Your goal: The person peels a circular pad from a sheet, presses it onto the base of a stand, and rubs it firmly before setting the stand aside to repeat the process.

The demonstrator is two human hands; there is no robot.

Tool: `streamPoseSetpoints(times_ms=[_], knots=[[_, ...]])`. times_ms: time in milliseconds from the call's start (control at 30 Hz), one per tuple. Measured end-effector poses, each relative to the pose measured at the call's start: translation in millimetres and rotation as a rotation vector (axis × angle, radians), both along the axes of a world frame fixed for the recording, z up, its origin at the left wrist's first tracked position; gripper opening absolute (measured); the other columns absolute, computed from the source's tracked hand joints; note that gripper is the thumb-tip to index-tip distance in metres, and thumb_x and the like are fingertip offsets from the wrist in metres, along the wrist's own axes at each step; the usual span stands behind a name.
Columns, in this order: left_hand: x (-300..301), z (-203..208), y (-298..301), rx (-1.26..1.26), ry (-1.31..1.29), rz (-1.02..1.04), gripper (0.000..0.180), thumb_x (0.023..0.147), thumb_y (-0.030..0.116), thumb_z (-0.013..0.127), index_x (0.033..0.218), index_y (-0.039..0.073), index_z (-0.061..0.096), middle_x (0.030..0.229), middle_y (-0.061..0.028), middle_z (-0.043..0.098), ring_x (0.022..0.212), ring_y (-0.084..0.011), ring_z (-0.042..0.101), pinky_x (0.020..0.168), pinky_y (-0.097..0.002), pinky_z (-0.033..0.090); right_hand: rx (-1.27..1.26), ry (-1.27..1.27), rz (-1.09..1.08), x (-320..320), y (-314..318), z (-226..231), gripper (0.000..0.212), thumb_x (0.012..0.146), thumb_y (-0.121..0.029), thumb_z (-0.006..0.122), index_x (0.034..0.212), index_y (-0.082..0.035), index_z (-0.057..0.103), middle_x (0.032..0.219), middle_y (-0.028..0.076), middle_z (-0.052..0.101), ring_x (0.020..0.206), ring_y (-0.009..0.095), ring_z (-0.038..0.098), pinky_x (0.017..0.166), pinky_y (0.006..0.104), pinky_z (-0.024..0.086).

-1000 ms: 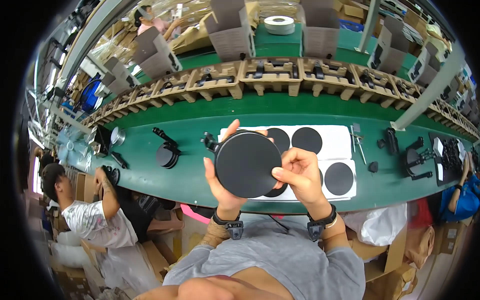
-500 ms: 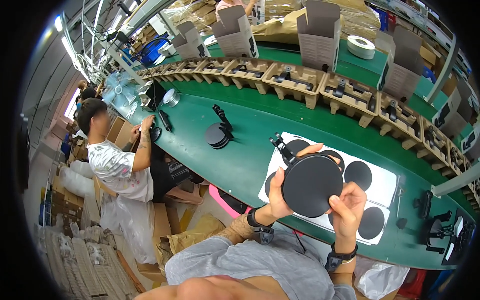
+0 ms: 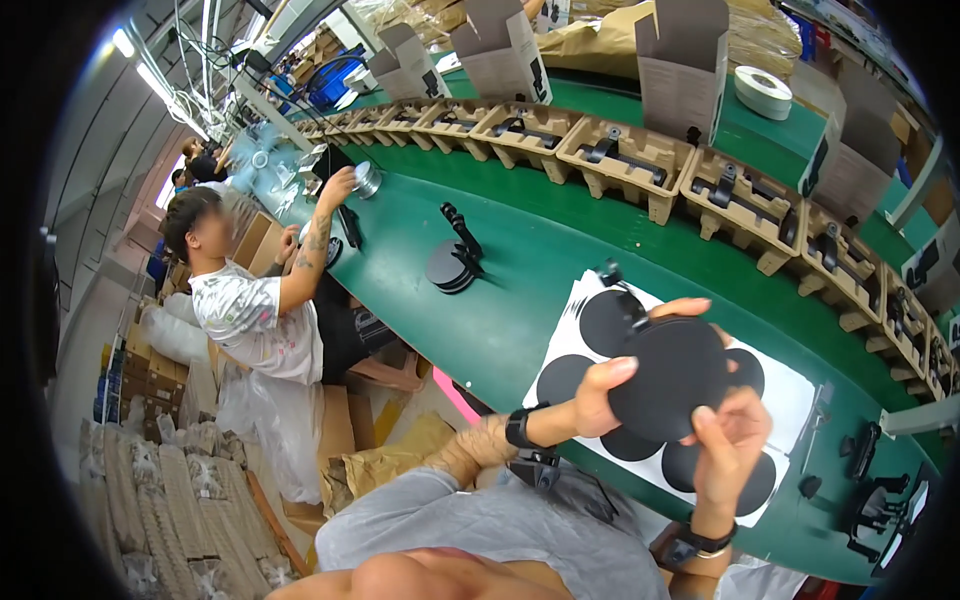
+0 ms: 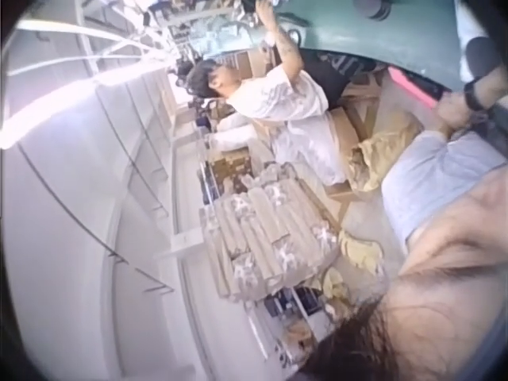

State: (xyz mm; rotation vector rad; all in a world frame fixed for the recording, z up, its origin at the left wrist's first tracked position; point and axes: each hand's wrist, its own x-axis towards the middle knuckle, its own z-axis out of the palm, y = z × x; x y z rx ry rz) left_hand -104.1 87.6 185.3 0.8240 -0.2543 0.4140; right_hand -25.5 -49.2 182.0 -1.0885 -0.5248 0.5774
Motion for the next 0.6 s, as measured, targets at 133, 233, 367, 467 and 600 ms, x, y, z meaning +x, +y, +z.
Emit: streamPoseSetpoints(times_ms=[133, 233, 367, 467, 600], knots=[[39, 13, -6, 0.048, 0.015, -0.083, 0.083, 0.079, 0.05, 0.05, 0.145, 0.009, 0.022, 0.128, -0.0149, 0.044, 0.111, -0.0227, 0.051, 0.093, -0.0341, 0.043, -0.11, -0.101, -0.045, 36, -17, 21, 0.02, 0.083, -0.003, 0.061, 0.078, -0.008, 0.042, 0.07, 0.002, 0.052, 0.051, 0.006, 0.046, 0.047, 0.0167, 0.038], [62, -1, -6, 0.054, 0.052, -0.106, 0.08, 0.082, 0.051, 0.046, 0.145, 0.008, 0.023, 0.128, -0.0133, 0.045, 0.114, -0.0216, 0.048, 0.098, -0.034, 0.038, -0.123, -0.101, -0.052, 59, -24, 3, 0.02, 0.084, -0.003, 0.06, 0.078, -0.008, 0.042, 0.069, 0.001, 0.052, 0.05, 0.005, 0.045, 0.047, 0.0159, 0.037], [82, -41, 1, -0.087, 0.1, -0.073, 0.073, 0.085, 0.047, 0.048, 0.144, 0.01, 0.026, 0.121, -0.0102, 0.047, 0.108, -0.0182, 0.049, 0.096, -0.0307, 0.038, -0.202, 0.019, -0.122, 78, -15, -35, 0.02, 0.084, -0.003, 0.062, 0.078, -0.009, 0.044, 0.068, 0.0, 0.053, 0.051, 0.004, 0.046, 0.045, 0.0158, 0.038], [81, -48, 15, 0.027, 0.127, -0.042, 0.078, 0.082, 0.052, 0.048, 0.143, 0.008, 0.027, 0.127, -0.0138, 0.045, 0.111, -0.0205, 0.047, 0.098, -0.0325, 0.036, -0.327, -0.003, -0.106, 79, -7, -40, 0.02, 0.084, -0.004, 0.063, 0.079, -0.009, 0.045, 0.071, -0.001, 0.054, 0.055, 0.003, 0.047, 0.045, 0.0169, 0.041], [83, -51, 21, -0.085, 0.183, -0.079, 0.089, 0.077, 0.053, 0.052, 0.144, 0.004, 0.02, 0.13, -0.0156, 0.042, 0.118, -0.0248, 0.046, 0.099, -0.0375, 0.036, -0.37, 0.043, -0.034, 88, 4, -38, 0.021, 0.083, -0.006, 0.065, 0.079, -0.009, 0.045, 0.073, 0.0, 0.057, 0.057, 0.003, 0.05, 0.045, 0.0166, 0.041]])
